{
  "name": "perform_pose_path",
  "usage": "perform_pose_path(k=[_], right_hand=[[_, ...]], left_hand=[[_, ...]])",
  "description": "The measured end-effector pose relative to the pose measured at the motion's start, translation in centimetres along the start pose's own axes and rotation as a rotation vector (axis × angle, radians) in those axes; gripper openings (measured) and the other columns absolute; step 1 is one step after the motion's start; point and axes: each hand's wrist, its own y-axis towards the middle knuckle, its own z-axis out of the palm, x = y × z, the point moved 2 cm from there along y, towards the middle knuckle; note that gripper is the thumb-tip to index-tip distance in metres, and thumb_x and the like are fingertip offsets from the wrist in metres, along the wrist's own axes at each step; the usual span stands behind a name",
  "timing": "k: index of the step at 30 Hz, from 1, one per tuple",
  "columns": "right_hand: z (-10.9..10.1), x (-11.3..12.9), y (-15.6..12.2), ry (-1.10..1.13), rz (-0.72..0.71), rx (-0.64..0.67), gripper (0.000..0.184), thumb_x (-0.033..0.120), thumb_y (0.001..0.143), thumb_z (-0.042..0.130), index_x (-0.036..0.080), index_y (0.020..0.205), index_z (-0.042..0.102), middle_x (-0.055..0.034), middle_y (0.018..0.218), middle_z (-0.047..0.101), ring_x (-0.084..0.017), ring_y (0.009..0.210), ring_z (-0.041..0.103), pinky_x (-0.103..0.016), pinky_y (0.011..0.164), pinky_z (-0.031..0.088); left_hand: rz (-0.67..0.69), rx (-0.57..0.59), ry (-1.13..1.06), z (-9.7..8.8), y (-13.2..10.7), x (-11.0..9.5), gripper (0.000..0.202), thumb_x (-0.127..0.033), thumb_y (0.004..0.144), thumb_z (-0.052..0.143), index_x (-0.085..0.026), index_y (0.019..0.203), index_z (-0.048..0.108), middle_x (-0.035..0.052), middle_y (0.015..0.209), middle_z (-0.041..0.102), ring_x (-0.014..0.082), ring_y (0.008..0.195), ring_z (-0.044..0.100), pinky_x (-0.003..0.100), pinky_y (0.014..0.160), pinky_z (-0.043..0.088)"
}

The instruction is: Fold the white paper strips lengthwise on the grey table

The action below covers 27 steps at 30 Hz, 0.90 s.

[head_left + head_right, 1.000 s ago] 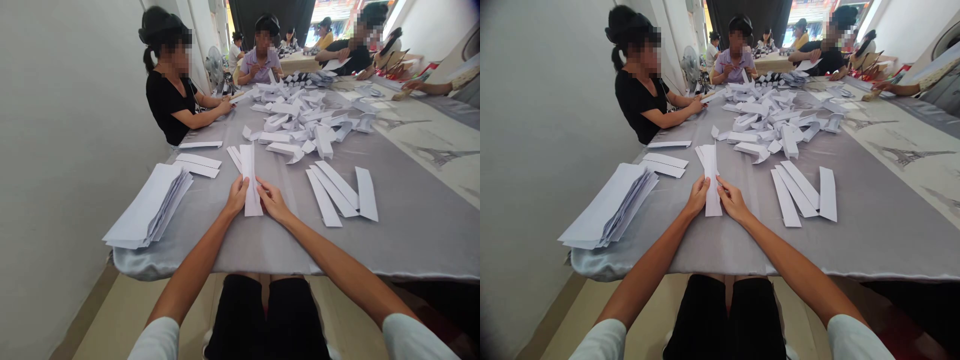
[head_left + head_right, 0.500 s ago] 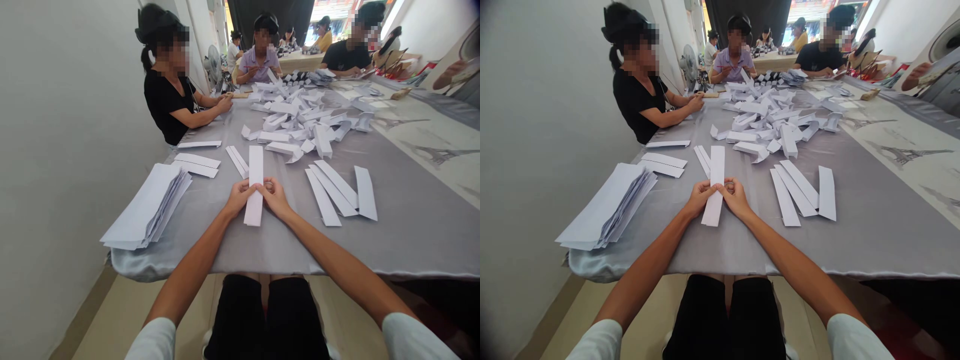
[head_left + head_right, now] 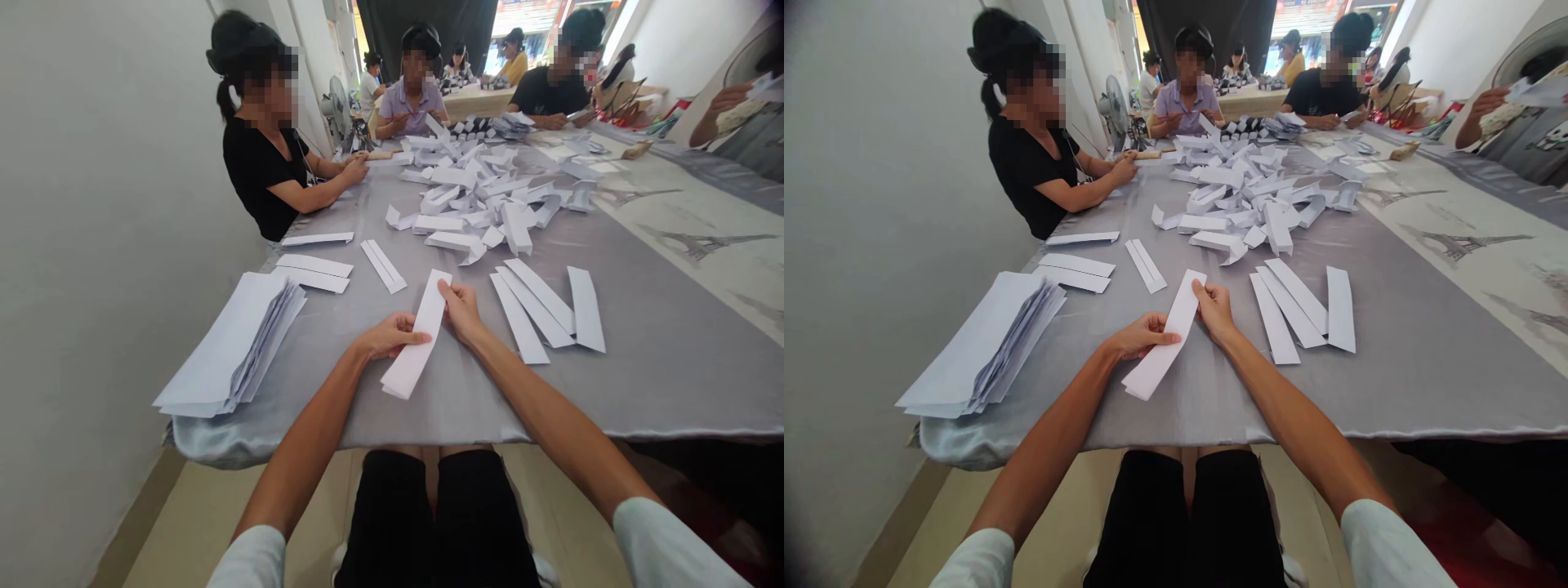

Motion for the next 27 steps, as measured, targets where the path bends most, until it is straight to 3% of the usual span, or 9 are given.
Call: perform_pose_path(k=[6, 13, 19, 23, 27], right_hand=[[-0.5, 0.3, 0.7, 0.020, -0.044, 0.000, 0.065, 0.080, 0.081, 0.071, 0.026, 0.065, 0.037, 0.0073, 0.051, 0.031, -0.009, 0.043, 0.023, -0.026, 0.038, 0.020], [0.6, 0.3, -0.3, -0.011, -0.002, 0.145, 0.060, 0.072, 0.073, 0.083, 0.025, 0.069, 0.047, 0.0060, 0.051, 0.045, -0.009, 0.041, 0.030, -0.026, 0.037, 0.024], [1.8, 0.1, -1.8, -0.151, -0.029, 0.264, 0.053, 0.069, 0.075, 0.083, 0.025, 0.083, 0.055, 0.0052, 0.057, 0.059, -0.011, 0.042, 0.045, -0.024, 0.038, 0.032], [2.0, -0.2, -2.0, -0.172, -0.043, 0.287, 0.054, 0.067, 0.076, 0.082, 0.025, 0.090, 0.053, 0.0020, 0.067, 0.068, -0.017, 0.054, 0.064, -0.025, 0.046, 0.045], [2.0, -0.4, -2.1, -0.179, 0.002, 0.324, 0.055, 0.062, 0.073, 0.087, 0.025, 0.095, 0.053, 0.0038, 0.066, 0.068, -0.016, 0.055, 0.065, -0.025, 0.048, 0.046]], left_hand=[[-0.045, 0.058, 0.014, 0.2, -0.3, -0.3, 0.037, -0.043, 0.068, 0.096, -0.014, 0.081, 0.076, 0.0037, 0.061, 0.066, 0.0095, 0.040, 0.050, 0.020, 0.032, 0.028], [0.090, -0.098, -0.052, 0.3, 0.6, 0.3, 0.043, -0.049, 0.074, 0.092, -0.014, 0.093, 0.077, 0.0008, 0.062, 0.063, 0.0065, 0.039, 0.044, 0.019, 0.031, 0.025], [0.414, -0.430, -0.107, -1.1, 1.7, 1.0, 0.055, -0.059, 0.077, 0.087, -0.011, 0.105, 0.079, 0.0052, 0.071, 0.069, 0.0094, 0.046, 0.052, 0.021, 0.035, 0.035], [0.472, -0.559, -0.096, -1.5, 2.1, 1.3, 0.057, -0.059, 0.076, 0.087, -0.010, 0.102, 0.080, 0.0096, 0.076, 0.074, 0.0124, 0.050, 0.057, 0.023, 0.038, 0.038], [0.524, -0.723, -0.142, -1.8, 2.2, 1.3, 0.054, -0.059, 0.074, 0.088, -0.010, 0.096, 0.079, 0.0106, 0.082, 0.077, 0.0103, 0.049, 0.055, 0.022, 0.037, 0.038]])
